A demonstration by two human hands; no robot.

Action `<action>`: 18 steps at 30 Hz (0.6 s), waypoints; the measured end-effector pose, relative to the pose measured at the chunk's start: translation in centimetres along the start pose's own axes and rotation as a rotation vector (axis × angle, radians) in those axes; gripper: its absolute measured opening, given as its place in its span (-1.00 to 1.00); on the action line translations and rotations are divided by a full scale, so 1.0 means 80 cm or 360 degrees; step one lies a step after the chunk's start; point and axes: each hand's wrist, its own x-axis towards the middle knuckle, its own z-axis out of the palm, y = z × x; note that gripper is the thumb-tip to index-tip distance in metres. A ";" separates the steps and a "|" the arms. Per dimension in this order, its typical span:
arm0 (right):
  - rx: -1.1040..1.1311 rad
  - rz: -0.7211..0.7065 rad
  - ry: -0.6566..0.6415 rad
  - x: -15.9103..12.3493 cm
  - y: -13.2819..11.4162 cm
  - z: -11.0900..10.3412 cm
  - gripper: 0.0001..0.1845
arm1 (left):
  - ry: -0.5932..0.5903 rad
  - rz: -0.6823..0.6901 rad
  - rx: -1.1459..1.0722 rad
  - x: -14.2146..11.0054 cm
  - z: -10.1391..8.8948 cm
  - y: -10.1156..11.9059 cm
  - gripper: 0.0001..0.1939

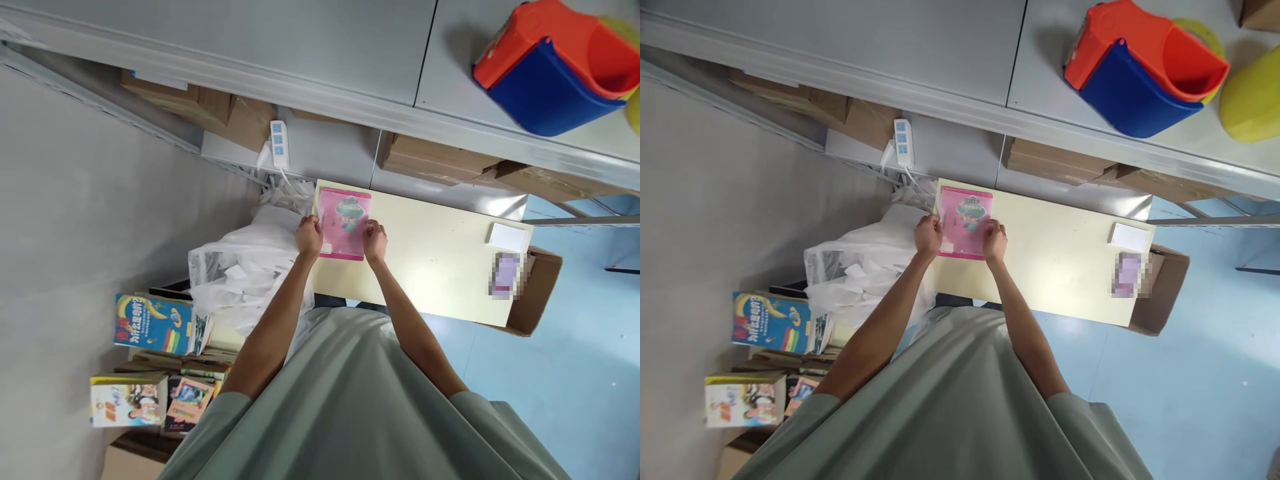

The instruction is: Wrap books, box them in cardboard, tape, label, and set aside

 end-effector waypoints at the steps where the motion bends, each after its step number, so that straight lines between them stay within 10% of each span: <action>1: 0.0021 -0.0010 -0.0007 0.001 0.000 -0.003 -0.51 | -0.0013 0.0003 -0.0011 -0.002 -0.001 0.001 -0.78; 7: 0.0152 -0.0122 -0.0130 -0.037 0.013 -0.046 -0.53 | -0.0004 0.0085 -0.0175 -0.070 -0.018 0.002 -0.60; 18: 0.0504 -0.0613 -0.0551 -0.150 0.094 -0.114 -0.65 | 0.0445 0.0027 -0.0785 -0.319 -0.037 -0.012 -0.74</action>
